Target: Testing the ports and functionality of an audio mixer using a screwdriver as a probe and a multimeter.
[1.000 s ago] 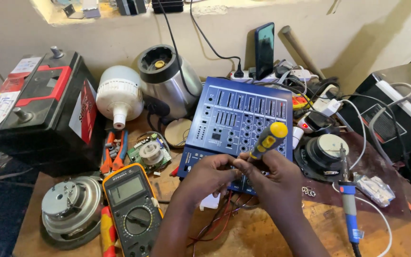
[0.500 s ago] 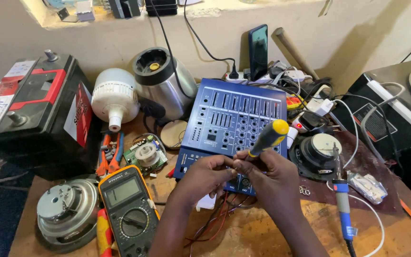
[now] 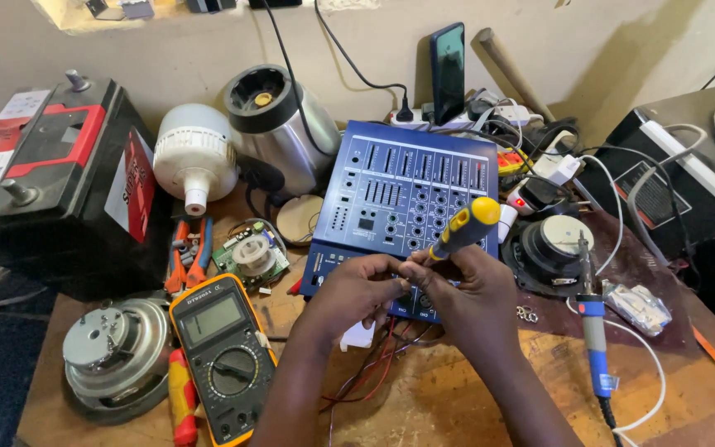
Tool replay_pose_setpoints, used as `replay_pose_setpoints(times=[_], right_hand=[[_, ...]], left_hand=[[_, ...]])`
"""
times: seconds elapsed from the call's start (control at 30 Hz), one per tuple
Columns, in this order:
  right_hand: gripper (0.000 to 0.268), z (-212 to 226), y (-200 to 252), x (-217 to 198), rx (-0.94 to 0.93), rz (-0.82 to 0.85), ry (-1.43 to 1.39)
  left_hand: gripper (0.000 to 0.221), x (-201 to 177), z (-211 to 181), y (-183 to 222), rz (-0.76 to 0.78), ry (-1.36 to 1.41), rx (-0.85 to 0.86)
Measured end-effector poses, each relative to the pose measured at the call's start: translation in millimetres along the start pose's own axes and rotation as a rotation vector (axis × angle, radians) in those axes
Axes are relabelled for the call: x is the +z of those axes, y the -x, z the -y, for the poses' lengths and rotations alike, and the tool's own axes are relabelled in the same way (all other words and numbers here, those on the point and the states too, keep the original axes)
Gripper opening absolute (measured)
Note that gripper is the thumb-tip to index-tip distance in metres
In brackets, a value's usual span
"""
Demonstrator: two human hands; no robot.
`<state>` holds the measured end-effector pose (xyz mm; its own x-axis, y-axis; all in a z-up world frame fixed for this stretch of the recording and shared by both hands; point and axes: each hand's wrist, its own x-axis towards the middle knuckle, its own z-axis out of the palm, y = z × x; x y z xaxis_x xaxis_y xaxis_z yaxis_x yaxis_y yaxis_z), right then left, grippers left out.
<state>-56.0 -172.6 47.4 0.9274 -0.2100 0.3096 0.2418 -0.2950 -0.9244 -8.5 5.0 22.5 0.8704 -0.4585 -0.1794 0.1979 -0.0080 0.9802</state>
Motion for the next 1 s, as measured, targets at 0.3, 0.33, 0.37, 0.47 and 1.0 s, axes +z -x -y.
replay_pose_setpoints(times=[0.3,0.33,0.37,0.47,1.0], right_hand=[[0.018,-3.0,1.7,1.4,-0.098,-0.031,0.043],[0.018,-2.0,1.7,1.4,-0.097,-0.029,0.043],[0.017,-1.0,1.7,1.3,-0.101,-0.023,0.046],[0.015,1.0,1.0,0.1,-0.092,-0.002,0.045],[0.017,-14.6,-0.1,-1.1,-0.133,-0.017,0.112]], left_hand=[[0.029,0.6,-1.8,1.6,-0.014,-0.009,-0.010],[0.029,0.8,-2.2,1.4,-0.016,-0.008,-0.012],[0.029,1.0,-2.7,1.2,-0.014,-0.015,-0.012],[0.030,1.9,-2.5,1.0,-0.013,-0.019,-0.013],[0.027,3.7,-3.0,2.6,-0.011,0.007,0.018]])
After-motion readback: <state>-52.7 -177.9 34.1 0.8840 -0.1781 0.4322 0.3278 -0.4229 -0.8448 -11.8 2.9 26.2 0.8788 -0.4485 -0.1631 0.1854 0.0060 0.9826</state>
